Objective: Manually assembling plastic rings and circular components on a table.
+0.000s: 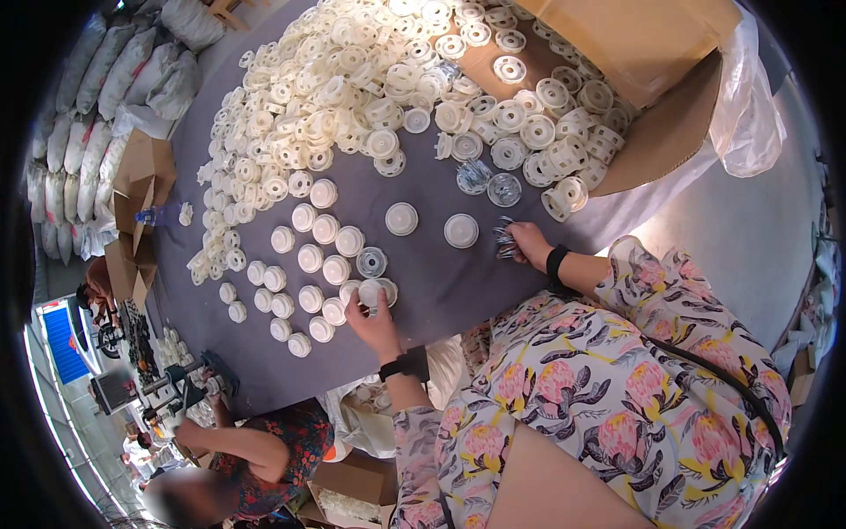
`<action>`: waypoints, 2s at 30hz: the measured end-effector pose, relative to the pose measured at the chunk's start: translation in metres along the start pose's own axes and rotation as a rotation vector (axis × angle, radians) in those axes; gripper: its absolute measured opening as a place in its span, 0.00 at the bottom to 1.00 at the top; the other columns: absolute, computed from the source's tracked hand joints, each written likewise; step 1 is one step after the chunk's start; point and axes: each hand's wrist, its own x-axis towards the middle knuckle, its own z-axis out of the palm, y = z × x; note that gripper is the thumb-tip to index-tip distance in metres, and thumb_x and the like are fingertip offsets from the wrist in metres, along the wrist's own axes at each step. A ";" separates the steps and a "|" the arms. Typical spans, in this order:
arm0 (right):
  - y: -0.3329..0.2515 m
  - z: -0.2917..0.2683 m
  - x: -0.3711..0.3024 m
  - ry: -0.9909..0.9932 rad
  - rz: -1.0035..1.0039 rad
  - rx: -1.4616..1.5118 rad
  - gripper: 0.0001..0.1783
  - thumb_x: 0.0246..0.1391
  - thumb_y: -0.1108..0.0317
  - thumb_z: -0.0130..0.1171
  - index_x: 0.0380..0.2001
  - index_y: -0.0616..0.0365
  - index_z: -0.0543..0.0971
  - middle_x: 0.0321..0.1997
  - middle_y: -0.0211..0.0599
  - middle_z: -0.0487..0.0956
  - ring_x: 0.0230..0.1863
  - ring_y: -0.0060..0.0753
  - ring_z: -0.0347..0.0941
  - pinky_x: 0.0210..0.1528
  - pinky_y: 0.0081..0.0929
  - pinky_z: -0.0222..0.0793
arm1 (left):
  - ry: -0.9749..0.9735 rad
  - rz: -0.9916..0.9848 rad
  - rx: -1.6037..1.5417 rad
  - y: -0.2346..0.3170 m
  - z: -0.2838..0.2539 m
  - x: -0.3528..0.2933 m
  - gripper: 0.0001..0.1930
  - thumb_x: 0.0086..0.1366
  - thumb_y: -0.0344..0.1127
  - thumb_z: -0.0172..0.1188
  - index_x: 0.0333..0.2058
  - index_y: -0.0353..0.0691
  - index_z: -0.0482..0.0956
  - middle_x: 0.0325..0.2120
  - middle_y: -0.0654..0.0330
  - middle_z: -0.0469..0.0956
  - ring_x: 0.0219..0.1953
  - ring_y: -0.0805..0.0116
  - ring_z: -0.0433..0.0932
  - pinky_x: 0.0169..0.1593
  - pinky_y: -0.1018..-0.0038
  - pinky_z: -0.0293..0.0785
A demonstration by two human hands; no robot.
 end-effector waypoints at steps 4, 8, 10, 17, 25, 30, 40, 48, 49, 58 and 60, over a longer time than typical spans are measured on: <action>0.003 -0.003 0.005 -0.013 -0.002 0.036 0.12 0.56 0.62 0.45 0.26 0.59 0.71 0.15 0.34 0.71 0.08 0.25 0.63 0.08 0.22 0.57 | -0.004 -0.618 -1.034 -0.015 -0.008 0.001 0.21 0.56 0.35 0.64 0.47 0.34 0.72 0.37 0.58 0.75 0.36 0.68 0.71 0.41 0.69 0.69; 0.001 -0.004 0.004 -0.020 0.004 0.006 0.12 0.56 0.62 0.45 0.26 0.59 0.71 0.15 0.34 0.72 0.08 0.25 0.63 0.08 0.22 0.58 | -0.003 -0.607 -0.845 -0.021 -0.004 -0.004 0.22 0.55 0.36 0.66 0.47 0.35 0.72 0.39 0.57 0.74 0.37 0.65 0.74 0.42 0.69 0.71; -0.001 -0.006 0.004 -0.023 0.001 0.002 0.12 0.56 0.62 0.45 0.26 0.58 0.71 0.15 0.34 0.72 0.08 0.25 0.63 0.08 0.22 0.58 | -0.041 -0.311 -0.385 -0.016 0.004 -0.003 0.23 0.52 0.36 0.67 0.46 0.34 0.73 0.39 0.55 0.73 0.38 0.62 0.73 0.43 0.67 0.70; 0.000 -0.011 0.005 -0.026 0.002 0.023 0.12 0.56 0.62 0.45 0.27 0.60 0.72 0.16 0.36 0.74 0.08 0.25 0.64 0.08 0.22 0.58 | -0.058 0.004 0.091 -0.003 0.023 -0.001 0.25 0.47 0.35 0.70 0.44 0.34 0.74 0.39 0.50 0.70 0.43 0.53 0.70 0.47 0.63 0.68; -0.009 -0.011 0.000 0.001 0.031 0.002 0.13 0.58 0.62 0.43 0.32 0.60 0.71 0.24 0.45 0.80 0.07 0.24 0.64 0.10 0.20 0.60 | -0.050 -0.059 -0.041 -0.001 0.010 -0.008 0.26 0.49 0.38 0.69 0.45 0.32 0.72 0.38 0.50 0.71 0.42 0.54 0.70 0.45 0.64 0.67; -0.016 -0.006 -0.007 -0.068 -0.056 -0.244 0.14 0.58 0.59 0.47 0.39 0.58 0.72 0.31 0.39 0.80 0.20 0.27 0.72 0.23 0.23 0.69 | -0.183 0.057 0.300 0.008 0.005 -0.002 0.26 0.48 0.39 0.69 0.44 0.33 0.72 0.38 0.49 0.71 0.42 0.51 0.71 0.44 0.61 0.68; -0.058 -0.021 -0.012 0.140 -0.756 -1.003 0.14 0.53 0.63 0.50 0.42 0.54 0.73 0.44 0.40 0.74 0.40 0.46 0.73 0.45 0.37 0.68 | -0.422 0.504 -0.188 0.143 0.127 0.094 0.21 0.54 0.30 0.61 0.48 0.36 0.70 0.43 0.47 0.71 0.46 0.48 0.71 0.49 0.61 0.67; -0.057 -0.021 -0.023 0.033 -0.477 -0.866 0.13 0.51 0.59 0.55 0.37 0.53 0.73 0.32 0.41 0.77 0.36 0.46 0.74 0.38 0.38 0.69 | -0.790 0.406 -0.097 0.180 0.197 0.138 0.25 0.56 0.26 0.55 0.54 0.35 0.65 0.52 0.44 0.67 0.50 0.48 0.70 0.54 0.63 0.66; -0.061 -0.022 -0.026 0.034 -0.473 -0.865 0.13 0.51 0.59 0.55 0.37 0.53 0.73 0.32 0.41 0.77 0.36 0.46 0.74 0.38 0.38 0.69 | -0.793 0.406 -0.097 0.172 0.194 0.129 0.25 0.56 0.26 0.55 0.54 0.35 0.65 0.52 0.44 0.67 0.50 0.48 0.70 0.54 0.63 0.66; -0.050 0.000 0.004 -0.193 -0.175 -0.148 0.14 0.52 0.65 0.58 0.41 0.57 0.73 0.29 0.28 0.75 0.21 0.16 0.69 0.20 0.17 0.64 | -0.431 -0.375 -0.802 0.064 0.028 0.002 0.29 0.55 0.22 0.58 0.56 0.34 0.59 0.49 0.55 0.68 0.49 0.66 0.70 0.48 0.74 0.72; -0.057 0.013 -0.001 -0.209 -0.178 -0.246 0.14 0.52 0.64 0.58 0.41 0.58 0.73 0.29 0.28 0.75 0.20 0.17 0.69 0.20 0.17 0.65 | -0.263 -0.361 -0.747 0.033 0.002 -0.026 0.29 0.55 0.22 0.60 0.55 0.34 0.59 0.49 0.55 0.68 0.48 0.66 0.71 0.48 0.73 0.72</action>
